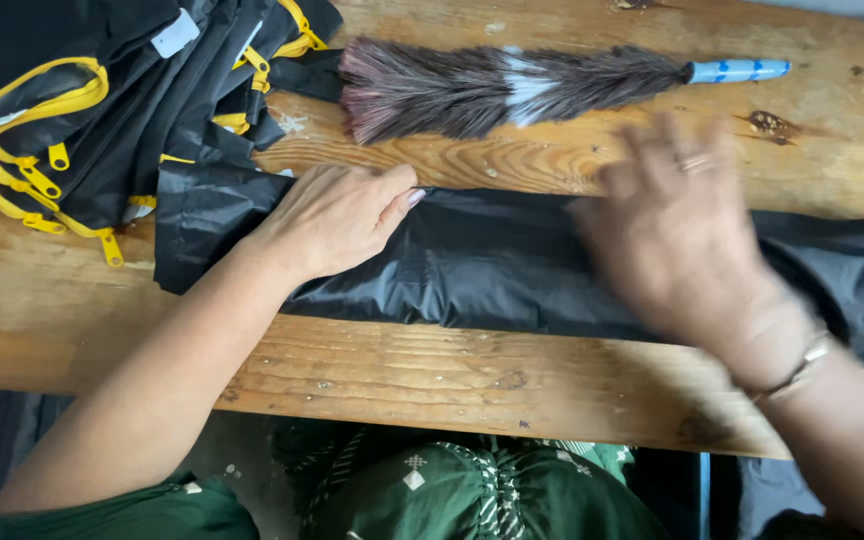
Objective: The person folds a black fabric item on a wooden table, repeatedly folding it into a compact rectangular shape. They then secure the folded item with a yellow drawstring, pulling it tight to complete the bundle.
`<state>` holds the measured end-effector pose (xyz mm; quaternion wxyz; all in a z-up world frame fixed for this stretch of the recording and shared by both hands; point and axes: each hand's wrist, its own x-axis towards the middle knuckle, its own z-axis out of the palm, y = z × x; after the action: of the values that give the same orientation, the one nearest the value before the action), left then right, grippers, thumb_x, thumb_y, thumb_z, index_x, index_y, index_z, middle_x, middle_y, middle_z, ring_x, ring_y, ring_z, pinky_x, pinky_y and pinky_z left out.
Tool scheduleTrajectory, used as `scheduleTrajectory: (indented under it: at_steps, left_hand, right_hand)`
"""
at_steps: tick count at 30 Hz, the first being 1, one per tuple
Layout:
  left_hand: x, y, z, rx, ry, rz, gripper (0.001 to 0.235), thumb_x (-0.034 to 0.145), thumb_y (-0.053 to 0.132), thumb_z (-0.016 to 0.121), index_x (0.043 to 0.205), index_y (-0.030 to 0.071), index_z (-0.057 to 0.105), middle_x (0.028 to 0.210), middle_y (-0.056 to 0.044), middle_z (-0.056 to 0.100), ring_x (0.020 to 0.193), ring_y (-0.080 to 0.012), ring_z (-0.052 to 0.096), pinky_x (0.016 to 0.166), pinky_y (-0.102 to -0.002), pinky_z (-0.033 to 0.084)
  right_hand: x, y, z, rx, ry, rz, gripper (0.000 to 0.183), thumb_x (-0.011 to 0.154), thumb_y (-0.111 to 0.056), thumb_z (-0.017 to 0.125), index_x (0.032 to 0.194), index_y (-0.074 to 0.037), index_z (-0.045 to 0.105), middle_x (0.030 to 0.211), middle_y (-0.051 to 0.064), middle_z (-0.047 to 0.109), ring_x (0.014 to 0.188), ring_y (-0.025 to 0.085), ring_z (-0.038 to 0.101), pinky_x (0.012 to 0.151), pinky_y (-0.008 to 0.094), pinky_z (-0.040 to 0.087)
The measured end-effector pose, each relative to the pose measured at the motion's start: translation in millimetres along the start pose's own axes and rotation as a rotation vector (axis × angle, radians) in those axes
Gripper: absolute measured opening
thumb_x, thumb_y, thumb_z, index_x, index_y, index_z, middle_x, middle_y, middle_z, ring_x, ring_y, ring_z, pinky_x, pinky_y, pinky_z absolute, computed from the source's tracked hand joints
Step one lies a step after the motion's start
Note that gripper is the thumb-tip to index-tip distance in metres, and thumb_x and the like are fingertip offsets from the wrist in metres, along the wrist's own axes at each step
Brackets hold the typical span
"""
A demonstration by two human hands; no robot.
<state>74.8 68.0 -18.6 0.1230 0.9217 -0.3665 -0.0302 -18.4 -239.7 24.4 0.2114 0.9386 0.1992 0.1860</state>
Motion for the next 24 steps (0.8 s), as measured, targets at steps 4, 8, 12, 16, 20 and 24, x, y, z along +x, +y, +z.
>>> scheduleTrajectory:
  at_steps: [4, 8, 12, 16, 20, 24]
  left_hand:
    - [2, -4, 5, -0.018, 0.017, 0.032, 0.024, 0.109, 0.032, 0.046, 0.097, 0.013, 0.055, 0.077, -0.020, 0.071, 0.072, -0.0547, 0.064, 0.056, -0.064, 0.042]
    - [0, -7, 8, 0.019, 0.035, 0.069, 0.024, 0.110, 0.031, 0.046, 0.096, 0.013, 0.054, 0.072, -0.020, 0.069, 0.067, -0.0546, 0.064, 0.057, -0.064, 0.043]
    - [-3, -10, 8, 0.022, 0.012, 0.070, 0.023, 0.109, 0.029, 0.046, 0.093, 0.013, 0.052, 0.067, -0.020, 0.068, 0.068, -0.0540, 0.063, 0.057, -0.062, 0.042]
    - [-8, -10, 4, 0.048, -0.015, 0.046, 0.026, 0.110, 0.033, 0.045, 0.097, 0.012, 0.050, 0.072, -0.022, 0.070, 0.071, -0.0556, 0.064, 0.058, -0.064, 0.043]
    - [-8, -2, -6, 0.011, -0.092, -0.047, 0.021, 0.109, 0.033, 0.050, 0.112, 0.013, 0.046, 0.066, -0.017, 0.067, 0.062, -0.0517, 0.065, 0.055, -0.060, 0.045]
    - [-8, -4, -9, -0.010, -0.106, -0.065, 0.020, 0.109, 0.032, 0.049, 0.110, 0.012, 0.048, 0.066, -0.016, 0.067, 0.060, -0.0482, 0.065, 0.055, -0.058, 0.045]
  right_hand:
    - [8, -69, -29, 0.491, 0.157, -0.168, 0.055, 0.094, -0.043, 0.074, 0.132, -0.003, 0.066, 0.147, 0.025, 0.057, 0.145, 0.046, 0.043, 0.121, 0.064, 0.027]
    - [15, -67, 6, 0.462, -0.131, -0.163, 0.073, 0.104, -0.058, 0.036, 0.160, -0.011, 0.033, 0.163, 0.017, 0.035, 0.152, 0.039, 0.028, 0.122, 0.059, 0.016]
    - [25, -1, 8, 0.679, -0.766, 0.207, 0.073, 0.101, -0.055, 0.028, 0.165, -0.028, 0.008, 0.173, -0.004, 0.007, 0.158, 0.022, 0.004, 0.123, 0.056, 0.003]
    - [-28, 50, 49, 0.602, -0.571, 0.283, 0.063, 0.102, -0.050, 0.033, 0.161, -0.027, 0.032, 0.167, 0.011, 0.028, 0.154, 0.042, 0.018, 0.118, 0.065, 0.011]
    - [-44, 56, 49, 0.765, -0.087, 0.177, 0.037, 0.103, -0.028, 0.062, 0.128, -0.002, 0.063, 0.121, 0.016, 0.060, 0.115, 0.037, 0.053, 0.106, 0.046, 0.039]
    - [-36, 49, 38, 0.697, -0.154, 0.139, 0.035, 0.102, -0.044, 0.062, 0.097, -0.010, 0.066, 0.098, 0.008, 0.067, 0.100, 0.034, 0.057, 0.087, 0.047, 0.043]
